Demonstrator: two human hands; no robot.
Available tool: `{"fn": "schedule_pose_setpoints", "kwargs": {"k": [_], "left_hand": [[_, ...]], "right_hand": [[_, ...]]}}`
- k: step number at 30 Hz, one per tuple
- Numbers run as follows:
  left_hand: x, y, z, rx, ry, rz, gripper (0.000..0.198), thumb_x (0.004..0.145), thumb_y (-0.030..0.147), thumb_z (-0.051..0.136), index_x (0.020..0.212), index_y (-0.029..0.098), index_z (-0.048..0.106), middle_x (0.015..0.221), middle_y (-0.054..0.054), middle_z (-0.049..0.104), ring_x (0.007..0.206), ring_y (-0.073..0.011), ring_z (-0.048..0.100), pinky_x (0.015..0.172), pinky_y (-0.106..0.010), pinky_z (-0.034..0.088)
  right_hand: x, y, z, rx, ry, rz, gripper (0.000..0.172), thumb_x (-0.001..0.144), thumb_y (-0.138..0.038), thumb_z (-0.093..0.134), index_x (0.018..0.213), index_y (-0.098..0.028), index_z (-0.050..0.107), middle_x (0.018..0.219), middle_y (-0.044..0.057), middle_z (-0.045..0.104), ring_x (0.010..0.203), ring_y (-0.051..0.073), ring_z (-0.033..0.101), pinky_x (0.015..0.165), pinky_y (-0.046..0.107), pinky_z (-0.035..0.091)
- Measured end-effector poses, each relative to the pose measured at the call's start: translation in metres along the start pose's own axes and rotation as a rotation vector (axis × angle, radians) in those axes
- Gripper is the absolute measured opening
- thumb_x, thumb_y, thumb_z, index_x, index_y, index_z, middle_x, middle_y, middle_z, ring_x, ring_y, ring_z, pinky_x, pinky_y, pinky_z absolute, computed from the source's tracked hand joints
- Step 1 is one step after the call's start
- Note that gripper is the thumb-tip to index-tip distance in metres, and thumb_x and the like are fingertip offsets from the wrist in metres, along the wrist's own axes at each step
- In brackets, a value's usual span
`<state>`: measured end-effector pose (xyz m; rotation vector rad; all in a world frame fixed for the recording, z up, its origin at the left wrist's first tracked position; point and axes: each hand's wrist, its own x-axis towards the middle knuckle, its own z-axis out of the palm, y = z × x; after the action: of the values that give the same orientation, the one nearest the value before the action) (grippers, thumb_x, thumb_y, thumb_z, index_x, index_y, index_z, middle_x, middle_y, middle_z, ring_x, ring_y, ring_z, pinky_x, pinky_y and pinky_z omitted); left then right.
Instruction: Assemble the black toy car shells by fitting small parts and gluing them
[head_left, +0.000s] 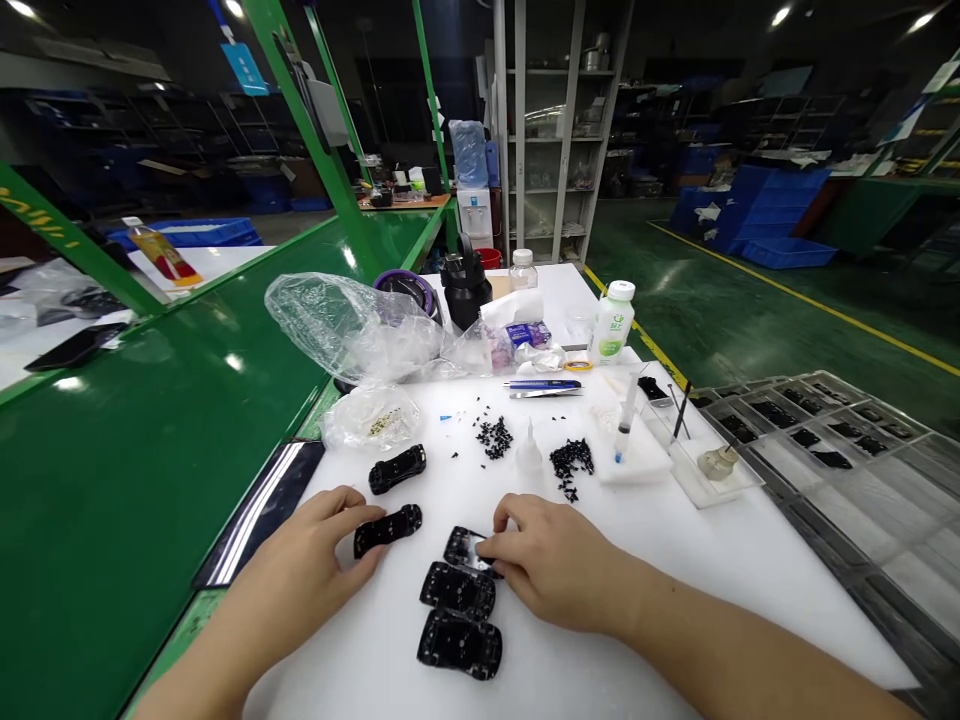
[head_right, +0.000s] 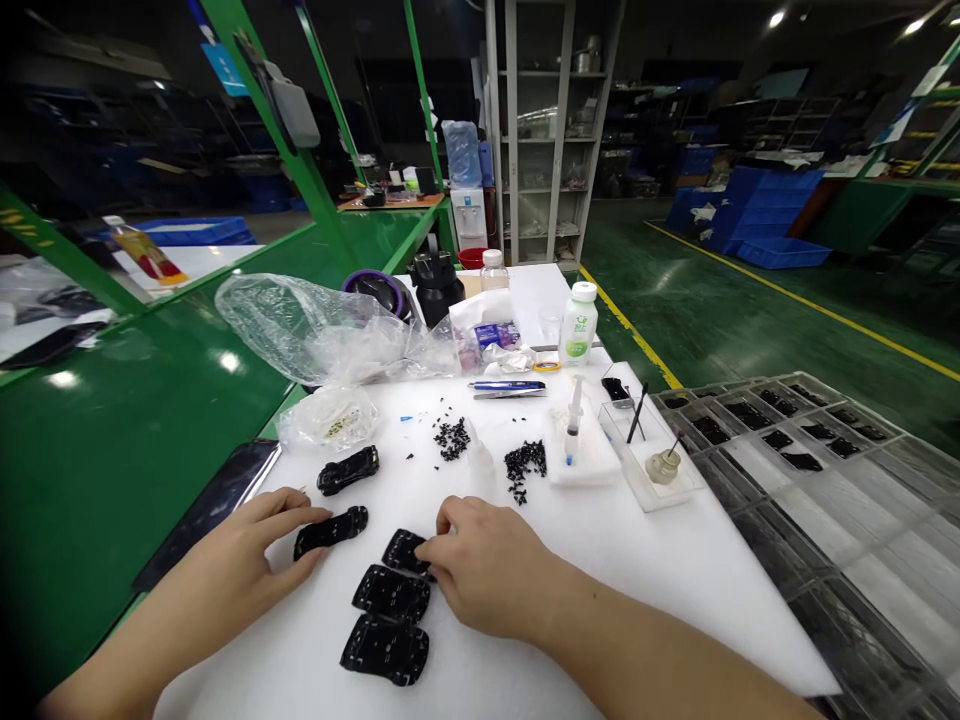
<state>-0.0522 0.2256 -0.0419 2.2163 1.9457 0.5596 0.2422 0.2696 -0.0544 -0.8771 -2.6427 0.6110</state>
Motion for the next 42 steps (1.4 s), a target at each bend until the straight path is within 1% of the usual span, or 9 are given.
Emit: {"fn": "schedule_pose_setpoints", "kwargs": {"k": [3,8,12,15,23,30,32,35,42], "left_hand": [[0.016,0.000,-0.011,0.073,-0.109,0.016,0.039,0.084,0.053,0.054,0.108,0.027,0.070,0.112,-0.008,0.062,0.092,-0.0240,0.062,0.077,-0.030,0.049],[0.087,-0.015,-0.031,0.232,-0.004,-0.148,0.042,0.091,0.044,0.038,0.105,0.023,0.072,0.117,-0.009,0.066,0.100,-0.0283,0.061,0.080,-0.034,0.044],[0.142,-0.037,-0.023,0.225,-0.184,-0.119,0.030,0.078,0.038,0.052,0.088,0.024,0.076,0.099,-0.008,0.073,0.085,-0.0268,0.064,0.069,-0.030,0.042],[0.156,-0.048,-0.014,0.233,-0.257,-0.115,0.025,0.072,0.037,0.055,0.079,0.025,0.076,0.087,-0.006,0.074,0.075,-0.0239,0.063,0.062,-0.028,0.038],[0.146,-0.039,-0.018,0.264,-0.196,-0.182,0.022,0.070,0.035,0.055,0.078,0.026,0.074,0.092,-0.006,0.073,0.080,-0.0263,0.060,0.060,-0.030,0.033],[0.113,0.001,-0.041,0.136,0.011,-0.369,0.028,0.076,0.039,0.054,0.088,0.021,0.073,0.087,-0.009,0.072,0.077,-0.0272,0.063,0.059,-0.031,0.041],[0.100,0.025,-0.044,-0.016,0.022,-0.370,0.028,0.079,0.043,0.054,0.090,0.023,0.071,0.088,-0.005,0.073,0.075,-0.0215,0.064,0.060,-0.027,0.044],[0.086,0.060,-0.037,-0.657,-0.090,-0.267,0.019,0.075,0.037,0.065,0.081,0.019,0.066,0.086,-0.005,0.072,0.069,-0.0164,0.061,0.063,-0.025,0.044],[0.078,0.078,0.014,-1.387,-0.211,-0.396,0.021,0.071,0.032,0.077,0.074,0.016,0.063,0.077,-0.002,0.067,0.059,-0.0070,0.044,0.058,-0.019,0.035]], "right_hand": [[-0.003,0.002,-0.003,0.048,0.020,0.011,0.022,0.089,-0.020,0.050,0.100,-0.021,0.069,0.105,0.005,0.060,0.087,0.016,0.056,0.075,0.030,0.048],[-0.007,0.002,-0.008,0.069,0.023,0.000,0.021,0.084,-0.016,0.051,0.094,-0.019,0.069,0.102,0.006,0.062,0.091,0.018,0.058,0.083,0.031,0.048],[-0.008,0.001,-0.010,0.069,0.007,0.011,0.019,0.083,-0.027,0.058,0.097,-0.018,0.068,0.102,0.007,0.062,0.093,0.021,0.057,0.083,0.034,0.049],[-0.006,0.002,-0.011,0.054,-0.013,0.019,0.018,0.083,-0.024,0.057,0.097,-0.017,0.066,0.098,0.007,0.062,0.094,0.021,0.056,0.083,0.035,0.049],[-0.008,0.001,-0.015,0.122,0.060,0.039,0.050,0.075,-0.006,0.050,0.122,-0.017,0.060,0.109,0.008,0.055,0.086,0.018,0.057,0.076,0.032,0.052],[-0.008,0.004,-0.013,0.320,0.126,0.053,0.048,0.079,-0.006,0.054,0.123,-0.020,0.065,0.109,0.005,0.066,0.098,0.019,0.062,0.092,0.034,0.052],[-0.005,0.004,-0.015,0.423,0.189,0.096,0.045,0.079,-0.009,0.058,0.121,-0.020,0.066,0.105,0.004,0.068,0.087,0.017,0.064,0.081,0.032,0.056],[-0.002,0.004,-0.018,0.651,0.330,0.189,0.042,0.080,-0.014,0.063,0.121,-0.023,0.066,0.107,0.004,0.066,0.079,0.015,0.065,0.070,0.029,0.058],[0.000,0.011,-0.023,0.946,0.519,0.307,0.040,0.081,-0.021,0.070,0.120,-0.023,0.065,0.112,0.006,0.068,0.097,0.021,0.068,0.088,0.038,0.058]]}}
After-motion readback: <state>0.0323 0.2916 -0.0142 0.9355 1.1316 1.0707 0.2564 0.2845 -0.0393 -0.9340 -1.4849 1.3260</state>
